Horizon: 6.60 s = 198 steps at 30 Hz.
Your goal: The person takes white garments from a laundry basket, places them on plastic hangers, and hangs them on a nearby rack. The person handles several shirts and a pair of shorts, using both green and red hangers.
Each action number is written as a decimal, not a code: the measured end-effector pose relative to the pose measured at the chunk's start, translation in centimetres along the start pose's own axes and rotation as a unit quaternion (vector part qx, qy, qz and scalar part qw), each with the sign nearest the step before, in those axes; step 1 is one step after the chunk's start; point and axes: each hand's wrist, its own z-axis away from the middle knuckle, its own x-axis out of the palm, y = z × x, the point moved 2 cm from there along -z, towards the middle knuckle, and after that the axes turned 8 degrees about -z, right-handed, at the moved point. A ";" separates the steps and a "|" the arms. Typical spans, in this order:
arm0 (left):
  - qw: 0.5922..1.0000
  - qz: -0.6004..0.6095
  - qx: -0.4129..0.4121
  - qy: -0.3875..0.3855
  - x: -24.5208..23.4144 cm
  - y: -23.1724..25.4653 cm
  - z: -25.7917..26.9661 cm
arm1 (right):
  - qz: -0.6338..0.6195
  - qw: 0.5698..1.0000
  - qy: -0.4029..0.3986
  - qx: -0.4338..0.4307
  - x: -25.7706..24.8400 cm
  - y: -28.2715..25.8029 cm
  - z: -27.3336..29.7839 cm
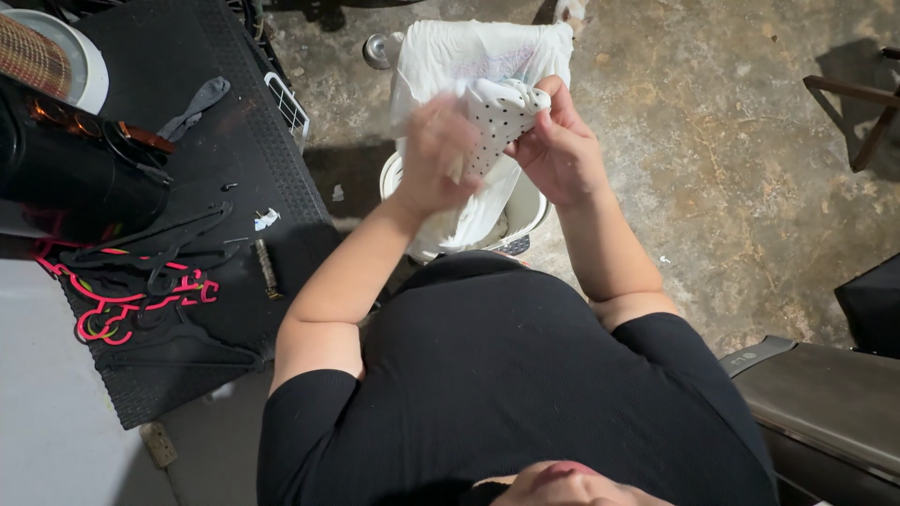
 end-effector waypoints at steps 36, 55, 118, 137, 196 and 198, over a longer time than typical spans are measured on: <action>0.870 0.278 -0.407 -0.033 -10.4 -9.5 -3.6 | 0.882 0.429 -0.192 0.041 -14.2 -2.8 3.5; 0.694 0.308 -0.338 -0.556 4.5 -0.4 4.1 | 0.294 0.943 -0.146 0.065 -13.2 -5.2 -2.4; 0.971 0.004 -0.226 -0.079 2.9 -1.9 6.5 | 0.428 0.856 -0.255 0.138 -1.2 -8.3 -3.8; 0.937 -0.312 -0.119 -0.104 -11.5 -8.5 -5.8 | 0.663 0.675 0.180 -0.268 -13.5 -18.2 -0.1; 0.327 -0.412 -0.847 -0.075 -32.3 1.8 48.2 | 0.779 0.613 -0.091 0.089 -25.1 8.6 0.1; 0.376 -0.458 -0.803 -0.062 -32.3 3.0 48.0 | 0.781 0.611 -0.098 0.085 -25.4 8.6 0.0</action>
